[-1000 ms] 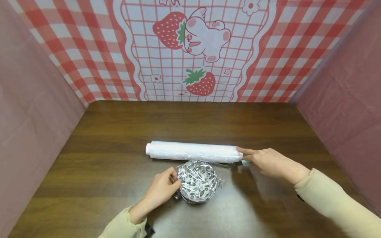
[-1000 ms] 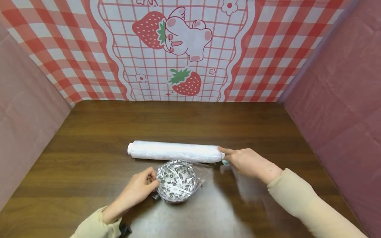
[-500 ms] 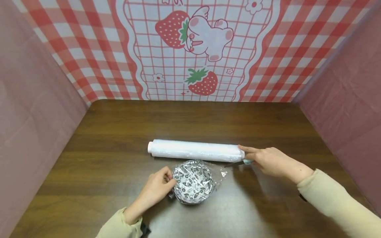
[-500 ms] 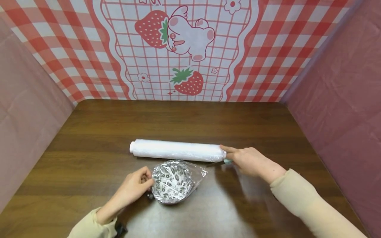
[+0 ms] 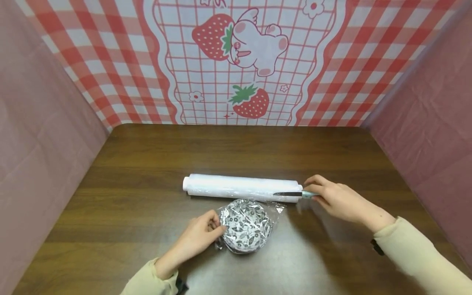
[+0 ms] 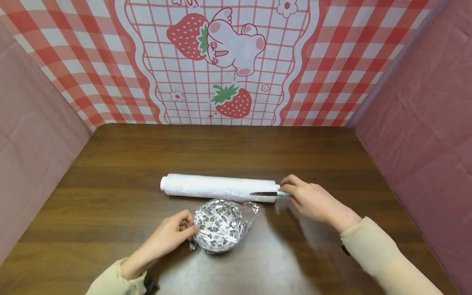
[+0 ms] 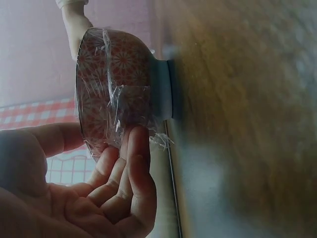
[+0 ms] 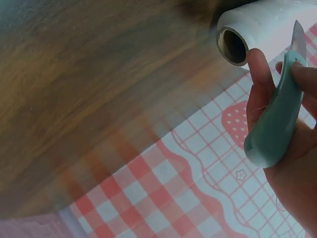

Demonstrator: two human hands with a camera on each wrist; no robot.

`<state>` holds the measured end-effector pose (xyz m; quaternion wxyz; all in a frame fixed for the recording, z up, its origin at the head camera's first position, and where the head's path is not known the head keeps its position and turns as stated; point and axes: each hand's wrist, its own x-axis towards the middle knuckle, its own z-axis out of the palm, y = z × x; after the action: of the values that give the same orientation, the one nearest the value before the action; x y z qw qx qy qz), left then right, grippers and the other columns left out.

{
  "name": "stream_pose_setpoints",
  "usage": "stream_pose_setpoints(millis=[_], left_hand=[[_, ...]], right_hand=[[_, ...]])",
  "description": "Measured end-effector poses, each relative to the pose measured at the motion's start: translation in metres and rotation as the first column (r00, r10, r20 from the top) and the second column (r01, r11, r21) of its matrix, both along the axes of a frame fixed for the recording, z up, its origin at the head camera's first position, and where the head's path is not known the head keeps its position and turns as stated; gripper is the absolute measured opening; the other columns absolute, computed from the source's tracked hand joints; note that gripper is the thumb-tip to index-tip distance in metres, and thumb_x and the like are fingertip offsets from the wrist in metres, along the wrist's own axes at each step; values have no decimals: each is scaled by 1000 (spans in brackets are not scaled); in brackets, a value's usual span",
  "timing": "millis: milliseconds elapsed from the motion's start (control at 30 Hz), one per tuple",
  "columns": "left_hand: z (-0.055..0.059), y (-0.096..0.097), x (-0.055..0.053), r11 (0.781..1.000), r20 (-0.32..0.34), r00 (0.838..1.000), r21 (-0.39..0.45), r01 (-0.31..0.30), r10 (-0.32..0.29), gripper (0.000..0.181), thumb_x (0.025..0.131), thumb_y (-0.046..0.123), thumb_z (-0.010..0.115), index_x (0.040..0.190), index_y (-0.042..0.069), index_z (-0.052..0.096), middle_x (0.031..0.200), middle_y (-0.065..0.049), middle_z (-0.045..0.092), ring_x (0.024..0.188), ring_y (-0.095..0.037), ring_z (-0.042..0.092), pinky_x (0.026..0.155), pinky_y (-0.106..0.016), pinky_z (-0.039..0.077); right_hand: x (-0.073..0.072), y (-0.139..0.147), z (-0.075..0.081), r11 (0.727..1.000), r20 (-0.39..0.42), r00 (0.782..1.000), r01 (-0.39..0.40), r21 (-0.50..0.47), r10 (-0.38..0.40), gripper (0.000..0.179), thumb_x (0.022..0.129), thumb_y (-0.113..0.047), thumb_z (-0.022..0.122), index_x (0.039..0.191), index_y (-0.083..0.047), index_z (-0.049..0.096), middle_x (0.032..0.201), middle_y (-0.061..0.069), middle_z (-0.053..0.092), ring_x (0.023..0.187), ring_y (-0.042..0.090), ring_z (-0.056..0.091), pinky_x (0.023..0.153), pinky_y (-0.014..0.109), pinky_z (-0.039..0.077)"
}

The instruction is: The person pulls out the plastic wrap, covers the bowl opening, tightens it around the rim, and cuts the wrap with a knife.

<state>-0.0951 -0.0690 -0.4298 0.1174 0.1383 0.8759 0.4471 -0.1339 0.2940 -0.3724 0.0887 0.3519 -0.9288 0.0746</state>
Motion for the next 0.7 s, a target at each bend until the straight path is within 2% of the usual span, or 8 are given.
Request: stream_pose_setpoints(millis=[200,367,467,567,633,700], left_hand=[[0,0,0,999,-14,999,-17,50,-50,18,83,28,63,80,14,52,71,6,58,58,-6,50,53,-21,41],[1,-3,0,994,-19,994,-6,108,-108,18,84,30,61,84,13,54,78,4,61,65,-6,54,60,-21,44],[2,-5,-1,991,-26,991,-3,132,-132,16,85,28,60,86,13,56,80,4,62,69,-6,56,65,-21,46],[3,-7,-1,991,-34,991,-7,133,-133,13,85,27,60,85,14,58,80,4,63,69,-6,56,65,-21,45],[3,-7,-2,991,-41,990,-6,132,-132,12,86,26,60,85,14,59,79,4,63,68,-6,55,64,-20,45],[4,-8,-3,992,-48,991,-1,123,-123,11,85,25,60,84,13,59,78,4,63,67,-6,55,63,-20,45]], right_hand=[[2,0,-6,993,15,998,61,-104,-60,22,77,0,67,97,-8,66,91,-5,50,72,1,51,61,24,46],[6,3,-16,970,14,992,126,-208,-126,22,76,0,67,97,-6,66,87,-7,52,76,1,47,66,20,41],[9,9,-22,944,29,984,175,-280,-174,24,75,2,67,98,-7,65,88,-8,54,81,2,46,69,18,37],[12,12,-28,916,85,973,229,-331,-212,23,78,2,65,99,-7,64,90,-6,55,82,2,45,69,19,37],[13,13,-31,895,142,959,281,-346,-246,20,82,-1,62,101,-7,62,91,-4,55,81,3,45,69,19,38],[14,14,-33,867,212,932,352,-353,-293,19,85,-4,60,104,-6,60,93,-1,56,81,3,46,68,20,39]])
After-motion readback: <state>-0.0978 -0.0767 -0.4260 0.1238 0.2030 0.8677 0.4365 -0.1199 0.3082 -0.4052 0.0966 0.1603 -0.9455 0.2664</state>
